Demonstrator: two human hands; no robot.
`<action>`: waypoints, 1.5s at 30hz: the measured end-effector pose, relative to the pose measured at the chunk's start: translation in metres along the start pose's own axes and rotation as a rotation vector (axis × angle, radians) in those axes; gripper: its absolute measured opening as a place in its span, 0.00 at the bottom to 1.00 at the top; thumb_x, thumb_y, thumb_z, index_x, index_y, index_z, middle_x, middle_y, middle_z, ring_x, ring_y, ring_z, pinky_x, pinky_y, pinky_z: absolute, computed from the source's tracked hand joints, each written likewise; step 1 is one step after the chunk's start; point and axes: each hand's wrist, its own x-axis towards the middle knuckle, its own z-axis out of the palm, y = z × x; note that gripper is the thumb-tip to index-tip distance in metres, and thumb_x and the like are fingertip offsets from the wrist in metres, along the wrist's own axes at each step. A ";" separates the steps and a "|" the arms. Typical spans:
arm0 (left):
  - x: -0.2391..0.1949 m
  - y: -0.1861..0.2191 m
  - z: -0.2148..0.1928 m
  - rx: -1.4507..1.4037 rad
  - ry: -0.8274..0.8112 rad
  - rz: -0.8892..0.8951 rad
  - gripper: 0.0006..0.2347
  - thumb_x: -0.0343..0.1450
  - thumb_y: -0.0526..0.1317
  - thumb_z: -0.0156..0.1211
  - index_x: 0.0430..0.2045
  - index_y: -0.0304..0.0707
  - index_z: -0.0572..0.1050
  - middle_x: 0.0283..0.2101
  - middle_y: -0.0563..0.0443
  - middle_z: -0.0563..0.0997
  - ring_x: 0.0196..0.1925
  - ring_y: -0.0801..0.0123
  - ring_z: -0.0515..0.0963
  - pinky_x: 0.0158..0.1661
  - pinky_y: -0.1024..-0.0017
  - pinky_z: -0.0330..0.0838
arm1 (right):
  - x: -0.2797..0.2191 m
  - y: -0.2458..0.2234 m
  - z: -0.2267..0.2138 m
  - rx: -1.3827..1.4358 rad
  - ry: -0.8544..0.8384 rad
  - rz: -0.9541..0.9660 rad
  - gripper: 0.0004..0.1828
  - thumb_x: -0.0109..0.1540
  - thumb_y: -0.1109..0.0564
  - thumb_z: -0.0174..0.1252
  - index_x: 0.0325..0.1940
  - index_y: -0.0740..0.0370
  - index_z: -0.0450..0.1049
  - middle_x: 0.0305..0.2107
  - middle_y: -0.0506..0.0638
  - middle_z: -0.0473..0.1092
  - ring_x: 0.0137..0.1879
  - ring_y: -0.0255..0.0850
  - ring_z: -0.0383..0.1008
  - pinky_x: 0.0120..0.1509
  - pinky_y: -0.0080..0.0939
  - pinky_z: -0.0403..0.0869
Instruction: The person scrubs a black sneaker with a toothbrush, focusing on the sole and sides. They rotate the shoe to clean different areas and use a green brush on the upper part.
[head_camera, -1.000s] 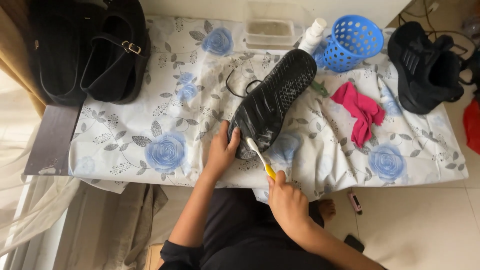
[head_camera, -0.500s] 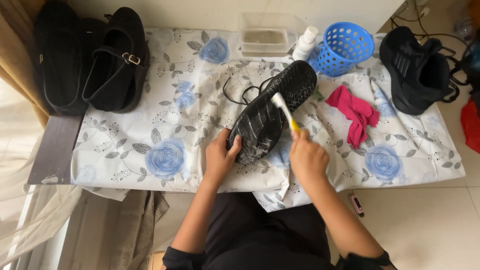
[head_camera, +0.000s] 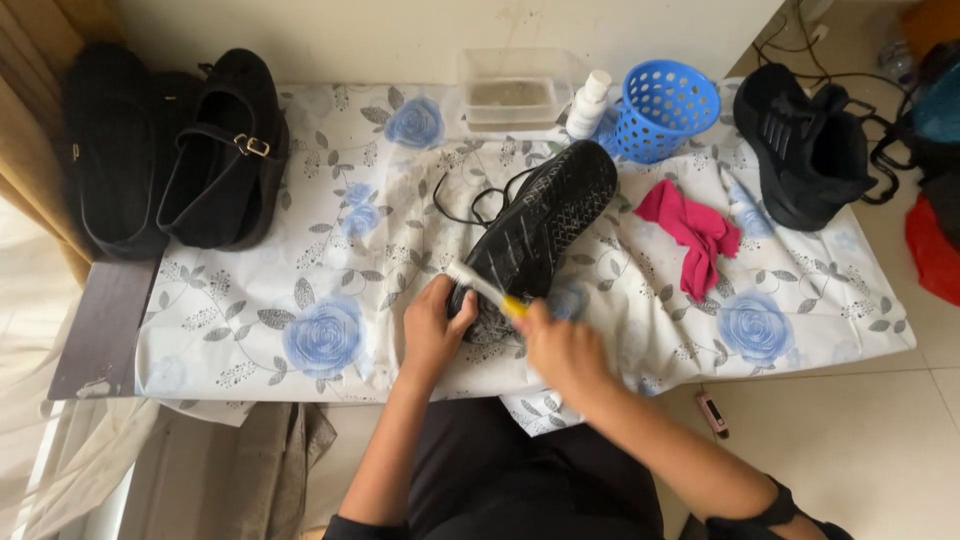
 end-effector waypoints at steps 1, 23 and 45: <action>-0.001 -0.002 0.002 0.002 -0.005 -0.005 0.14 0.65 0.51 0.51 0.19 0.40 0.67 0.17 0.44 0.67 0.22 0.56 0.71 0.25 0.68 0.65 | 0.013 0.015 -0.002 0.003 -0.006 0.001 0.19 0.61 0.39 0.37 0.32 0.53 0.63 0.09 0.55 0.67 0.20 0.54 0.73 0.25 0.52 0.72; -0.003 -0.002 0.004 0.002 0.010 -0.058 0.13 0.67 0.48 0.48 0.18 0.38 0.65 0.15 0.42 0.65 0.19 0.55 0.69 0.22 0.68 0.62 | -0.010 0.010 -0.040 -0.075 0.037 0.205 0.16 0.63 0.44 0.39 0.33 0.57 0.64 0.09 0.53 0.66 0.21 0.51 0.73 0.24 0.49 0.73; -0.001 -0.004 0.005 -0.002 -0.020 -0.116 0.14 0.65 0.49 0.51 0.19 0.37 0.67 0.16 0.40 0.68 0.20 0.53 0.71 0.23 0.66 0.64 | -0.054 0.044 0.026 -0.305 0.274 -0.091 0.12 0.55 0.42 0.48 0.24 0.49 0.64 0.04 0.44 0.61 0.13 0.42 0.69 0.17 0.39 0.68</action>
